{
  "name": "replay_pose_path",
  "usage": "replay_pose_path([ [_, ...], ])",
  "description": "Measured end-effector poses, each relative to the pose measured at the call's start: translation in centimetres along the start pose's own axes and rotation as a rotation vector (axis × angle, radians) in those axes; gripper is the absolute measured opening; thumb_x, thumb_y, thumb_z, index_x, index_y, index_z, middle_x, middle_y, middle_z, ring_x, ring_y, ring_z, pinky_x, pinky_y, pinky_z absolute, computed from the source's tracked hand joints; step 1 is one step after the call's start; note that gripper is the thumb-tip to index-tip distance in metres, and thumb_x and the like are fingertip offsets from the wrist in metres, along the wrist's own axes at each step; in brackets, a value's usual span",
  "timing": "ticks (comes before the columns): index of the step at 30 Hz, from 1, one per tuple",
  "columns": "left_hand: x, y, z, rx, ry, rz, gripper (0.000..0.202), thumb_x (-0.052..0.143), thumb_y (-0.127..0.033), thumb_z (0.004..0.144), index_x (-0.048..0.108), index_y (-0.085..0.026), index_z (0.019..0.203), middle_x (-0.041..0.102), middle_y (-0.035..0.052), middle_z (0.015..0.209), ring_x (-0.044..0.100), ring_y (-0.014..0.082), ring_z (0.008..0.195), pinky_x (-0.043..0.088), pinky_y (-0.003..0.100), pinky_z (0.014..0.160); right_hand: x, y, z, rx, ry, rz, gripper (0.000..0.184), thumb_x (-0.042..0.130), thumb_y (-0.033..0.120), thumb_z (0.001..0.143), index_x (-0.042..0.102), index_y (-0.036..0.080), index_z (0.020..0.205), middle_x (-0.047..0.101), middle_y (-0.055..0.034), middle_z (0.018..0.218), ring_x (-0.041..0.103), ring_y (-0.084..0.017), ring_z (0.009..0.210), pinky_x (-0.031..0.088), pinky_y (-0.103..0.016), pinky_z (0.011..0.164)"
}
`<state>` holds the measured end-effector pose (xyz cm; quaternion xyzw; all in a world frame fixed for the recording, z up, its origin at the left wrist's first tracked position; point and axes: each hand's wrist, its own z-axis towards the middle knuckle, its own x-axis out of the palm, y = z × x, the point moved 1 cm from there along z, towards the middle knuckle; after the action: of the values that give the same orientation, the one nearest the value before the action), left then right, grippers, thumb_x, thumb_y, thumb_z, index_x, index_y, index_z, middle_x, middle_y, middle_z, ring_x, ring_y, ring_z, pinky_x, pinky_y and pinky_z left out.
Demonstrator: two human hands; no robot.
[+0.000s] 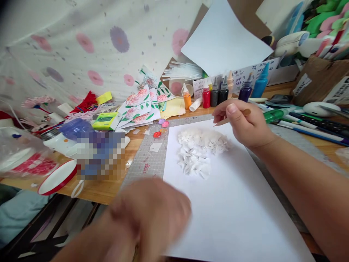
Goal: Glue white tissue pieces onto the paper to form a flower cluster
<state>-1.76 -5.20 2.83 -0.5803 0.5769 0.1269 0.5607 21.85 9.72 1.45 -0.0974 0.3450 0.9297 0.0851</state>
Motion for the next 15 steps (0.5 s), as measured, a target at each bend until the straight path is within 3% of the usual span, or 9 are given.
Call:
replay_pose_path([
  [2,-3.1,-0.1,3.6,0.075,-0.164,-0.101,0.047,0.022,-0.055,0.078,0.036,-0.02,0.049,0.036,0.0008,0.049,0.04,0.0123,0.048,0.033,0.026,0.042,0.0,-0.5,-0.1,0.012,0.055,0.065,0.04,0.037,0.048,0.083,0.061,0.017,0.076,0.057,-0.0063,0.067,0.055,-0.013,0.063,0.046,-0.027,0.056],
  [3,-4.4,0.0,5.1,0.112,-0.326,-0.214,0.043,0.026,-0.05,0.08,0.029,-0.019,0.05,0.031,-0.0009,0.049,0.035,0.0107,0.046,0.031,0.026,0.043,0.1,-0.7,-0.2,0.022,0.084,0.084,0.04,0.035,0.049,0.084,0.06,0.018,0.078,0.056,-0.0059,0.07,0.054,-0.013,0.065,0.047,-0.027,0.056],
  [4,-5.4,0.1,6.4,0.13,-0.412,-0.264,0.04,0.033,-0.044,0.079,0.025,-0.018,0.051,0.027,-0.0024,0.049,0.03,0.0093,0.045,0.028,0.025,0.042,0.1,-0.8,-0.2,0.032,0.108,0.092,0.041,0.034,0.05,0.083,0.06,0.018,0.08,0.055,-0.0055,0.071,0.053,-0.014,0.066,0.047,-0.027,0.056],
  [6,-6.3,0.3,8.2,0.125,-0.379,-0.16,0.039,0.04,-0.038,0.078,0.024,-0.017,0.05,0.024,-0.0038,0.048,0.027,0.0082,0.044,0.023,0.024,0.041,0.2,-0.8,-0.2,0.076,0.138,0.105,0.044,0.034,0.054,0.081,0.06,0.02,0.083,0.052,-0.0041,0.07,0.049,-0.014,0.066,0.046,-0.027,0.054],
  [9,-6.4,1.0,9.7,0.167,-0.358,0.046,0.026,0.044,-0.033,0.077,0.044,-0.018,0.056,0.041,-0.0045,0.052,0.038,0.009,0.049,0.026,0.023,0.044,0.4,-0.4,-0.1,0.173,0.211,0.149,0.05,0.032,0.06,0.079,0.062,0.02,0.084,0.045,-0.0014,0.059,0.044,-0.012,0.056,0.043,-0.024,0.045],
  [12,-6.2,2.4,10.9,0.218,-0.403,0.092,0.015,0.046,-0.03,0.078,0.058,-0.022,0.08,0.056,-0.0028,0.072,0.051,0.0118,0.066,0.036,0.022,0.054,0.6,0.1,-0.2,0.223,0.326,0.155,0.055,0.03,0.061,0.079,0.062,0.017,0.086,0.044,-0.0005,0.052,0.043,-0.012,0.051,0.041,-0.024,0.044],
  [15,-5.8,3.8,11.6,0.349,-0.41,0.18,0.019,0.046,-0.028,0.081,0.062,-0.019,0.083,0.059,0.0014,0.081,0.053,0.0144,0.079,0.039,0.025,0.068,0.7,0.3,-0.3,0.207,0.357,0.132,0.053,0.03,0.059,0.08,0.06,0.016,0.089,0.051,-0.0018,0.055,0.043,-0.011,0.05,0.04,-0.024,0.046],
])
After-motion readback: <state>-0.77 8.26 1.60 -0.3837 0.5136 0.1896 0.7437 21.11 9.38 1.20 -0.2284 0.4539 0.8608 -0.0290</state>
